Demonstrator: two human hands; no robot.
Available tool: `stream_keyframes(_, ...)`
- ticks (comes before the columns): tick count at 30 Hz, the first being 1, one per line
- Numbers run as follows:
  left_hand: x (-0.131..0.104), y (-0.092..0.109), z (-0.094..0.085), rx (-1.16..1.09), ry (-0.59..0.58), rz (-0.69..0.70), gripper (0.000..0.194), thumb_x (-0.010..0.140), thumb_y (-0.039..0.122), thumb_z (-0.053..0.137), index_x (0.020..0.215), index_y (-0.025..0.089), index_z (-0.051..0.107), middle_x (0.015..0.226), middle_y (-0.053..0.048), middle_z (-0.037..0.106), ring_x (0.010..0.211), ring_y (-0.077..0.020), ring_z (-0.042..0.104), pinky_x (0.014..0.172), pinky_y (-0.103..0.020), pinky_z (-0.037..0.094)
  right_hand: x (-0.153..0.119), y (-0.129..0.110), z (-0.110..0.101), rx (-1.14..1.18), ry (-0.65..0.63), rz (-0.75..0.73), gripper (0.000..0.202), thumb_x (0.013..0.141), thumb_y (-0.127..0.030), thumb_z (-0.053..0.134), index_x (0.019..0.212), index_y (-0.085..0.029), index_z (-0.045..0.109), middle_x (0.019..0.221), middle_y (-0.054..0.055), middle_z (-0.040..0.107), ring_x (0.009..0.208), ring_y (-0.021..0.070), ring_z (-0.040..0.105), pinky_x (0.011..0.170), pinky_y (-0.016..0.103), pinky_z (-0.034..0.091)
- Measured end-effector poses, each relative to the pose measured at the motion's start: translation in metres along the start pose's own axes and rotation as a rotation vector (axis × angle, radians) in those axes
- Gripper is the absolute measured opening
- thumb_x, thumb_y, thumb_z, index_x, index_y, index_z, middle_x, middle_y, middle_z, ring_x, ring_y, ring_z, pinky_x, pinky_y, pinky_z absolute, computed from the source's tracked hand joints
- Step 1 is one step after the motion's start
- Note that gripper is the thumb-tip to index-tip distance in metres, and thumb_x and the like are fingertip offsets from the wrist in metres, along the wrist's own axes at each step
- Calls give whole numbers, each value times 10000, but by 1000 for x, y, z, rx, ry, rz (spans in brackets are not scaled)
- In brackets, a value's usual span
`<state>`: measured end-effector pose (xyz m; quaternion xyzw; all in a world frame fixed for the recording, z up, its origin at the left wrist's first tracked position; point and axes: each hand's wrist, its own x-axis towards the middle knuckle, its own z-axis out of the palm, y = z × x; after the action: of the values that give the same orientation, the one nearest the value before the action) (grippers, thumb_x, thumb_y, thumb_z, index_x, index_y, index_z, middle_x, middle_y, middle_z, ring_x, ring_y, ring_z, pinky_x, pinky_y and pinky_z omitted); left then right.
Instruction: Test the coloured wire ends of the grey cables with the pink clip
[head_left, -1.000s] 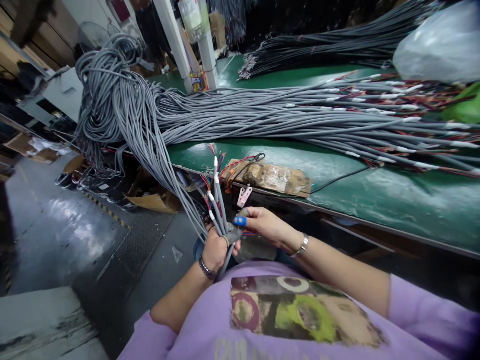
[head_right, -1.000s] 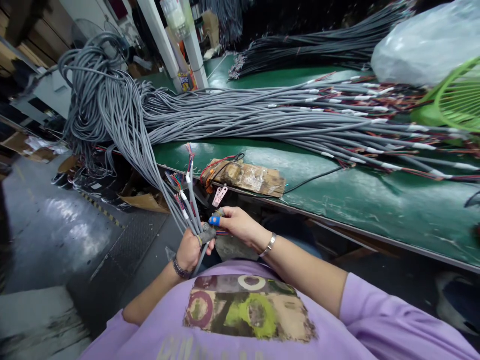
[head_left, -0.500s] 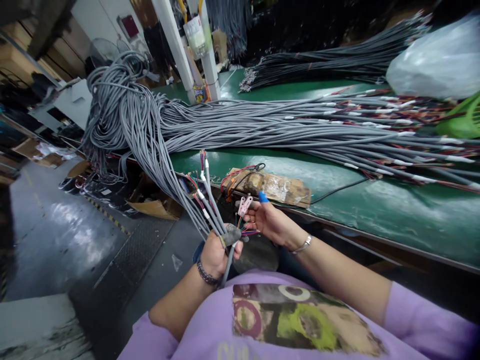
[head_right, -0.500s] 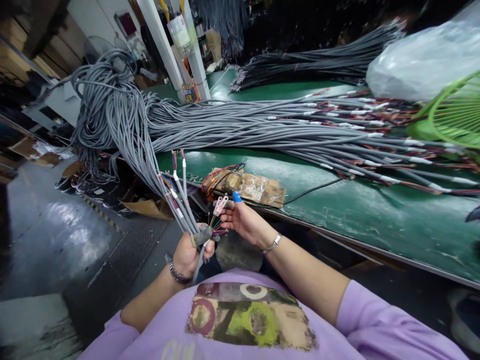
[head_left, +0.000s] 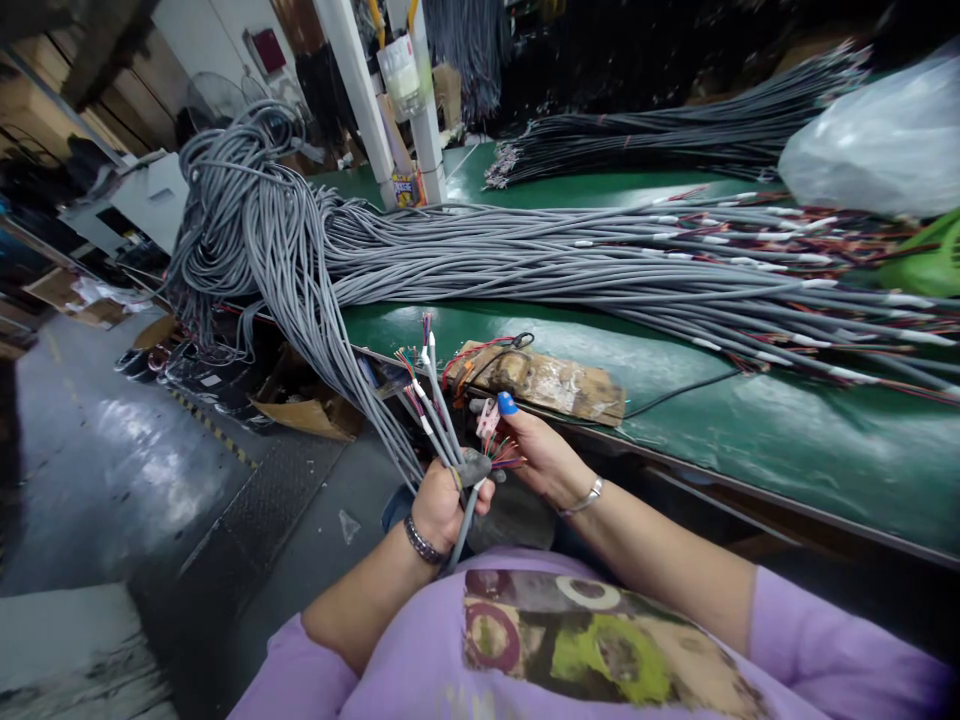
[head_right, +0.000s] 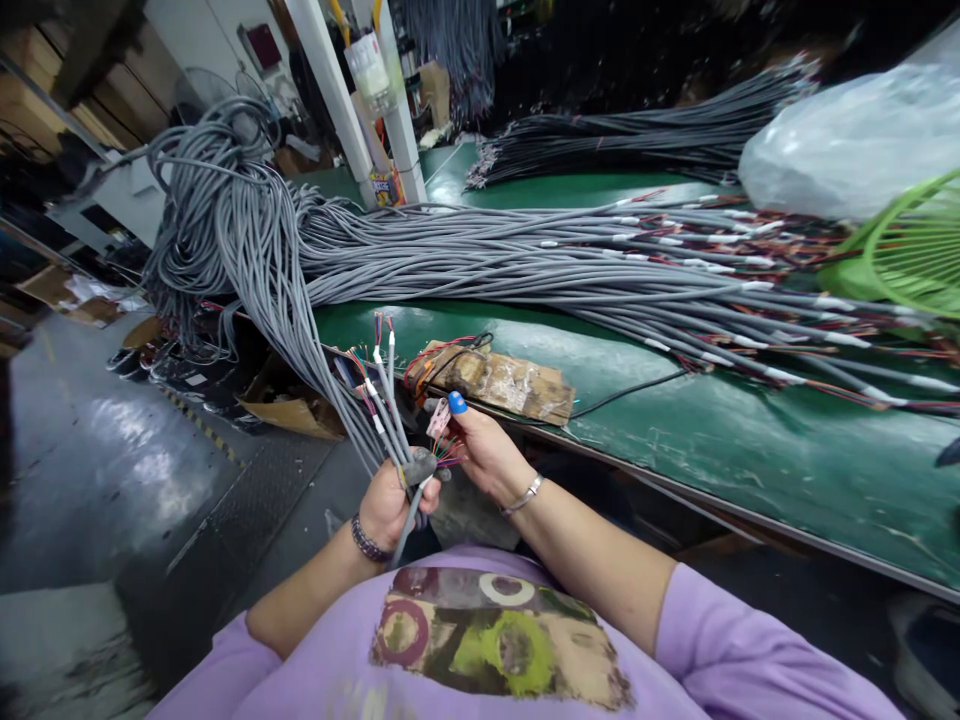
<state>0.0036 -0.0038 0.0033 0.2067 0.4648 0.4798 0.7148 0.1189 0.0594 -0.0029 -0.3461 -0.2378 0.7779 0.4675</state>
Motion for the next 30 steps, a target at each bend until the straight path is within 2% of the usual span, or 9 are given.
stream_keyframes(5, 0, -1, 0, 25, 1, -8, 444, 484, 402, 825, 645, 170, 482, 394, 34, 493, 331, -66, 420, 334, -175, 266, 1, 2, -3, -28, -5, 14, 420, 707, -602, 668, 706, -184, 636, 639, 28, 607, 539, 128, 512, 503, 253, 432)
stream_keyframes(9, -2, 1, -2, 14, -4, -4, 456, 469, 406, 832, 651, 169, 488, 385, 38, 485, 323, -65, 412, 331, -174, 258, -2, 2, -8, -5, -50, 103, 435, 775, -622, 575, 801, -192, 642, 717, 50, 641, 571, 142, 538, 504, 253, 450)
stream_keyframes(12, -6, 3, -2, 2, -16, 8, 448, 469, 405, 828, 633, 169, 484, 380, 38, 486, 308, -60, 395, 328, -177, 255, -6, -1, -10, 43, -68, 169, 455, 800, -630, 533, 801, -184, 624, 728, 46, 636, 566, 127, 535, 500, 232, 450)
stream_keyframes(16, -15, 1, -1, 47, -2, 57, 418, 517, 425, 804, 623, 170, 489, 378, 30, 493, 307, -68, 398, 330, -188, 265, -10, -8, -11, 50, -131, 215, 471, 813, -633, 506, 810, -177, 627, 717, 48, 629, 577, 128, 542, 541, 245, 477)
stream_keyframes(18, -20, -1, 0, 85, 0, 90, 407, 547, 435, 789, 613, 167, 491, 390, 20, 505, 314, -72, 409, 336, -191, 267, -11, -9, -11, 43, -132, 216, 412, 814, -583, 544, 817, -181, 635, 728, 47, 632, 592, 130, 547, 566, 253, 487)
stream_keyframes(22, -22, -4, 1, 108, 25, 150, 399, 575, 451, 774, 622, 161, 505, 418, 16, 524, 322, -70, 415, 343, -191, 263, -9, -5, -10, -6, -100, 133, 256, 759, -442, 672, 801, -194, 631, 711, 17, 619, 567, 117, 518, 548, 249, 469)
stream_keyframes(27, -15, -4, 1, 74, 57, 171, 391, 568, 441, 778, 649, 166, 513, 428, 22, 530, 341, -71, 421, 356, -190, 279, -9, 6, -13, -246, 27, -161, 414, 704, -594, 664, 699, -181, 640, 674, 14, 615, 555, 110, 481, 530, 247, 406)
stream_keyframes(28, -14, -4, 1, 69, 55, 170, 387, 567, 437, 777, 647, 166, 512, 428, 22, 530, 343, -71, 423, 356, -191, 278, -9, 7, -13, -280, 44, -193, 440, 697, -619, 653, 696, -179, 649, 674, 18, 618, 559, 113, 482, 533, 248, 402)
stream_keyframes(30, -12, -4, 1, 61, 46, 164, 376, 566, 422, 774, 639, 167, 508, 428, 22, 529, 345, -73, 425, 355, -191, 274, -8, 8, -13, -248, 11, -161, 461, 684, -640, 654, 722, -181, 664, 672, 22, 620, 566, 120, 492, 536, 251, 407)
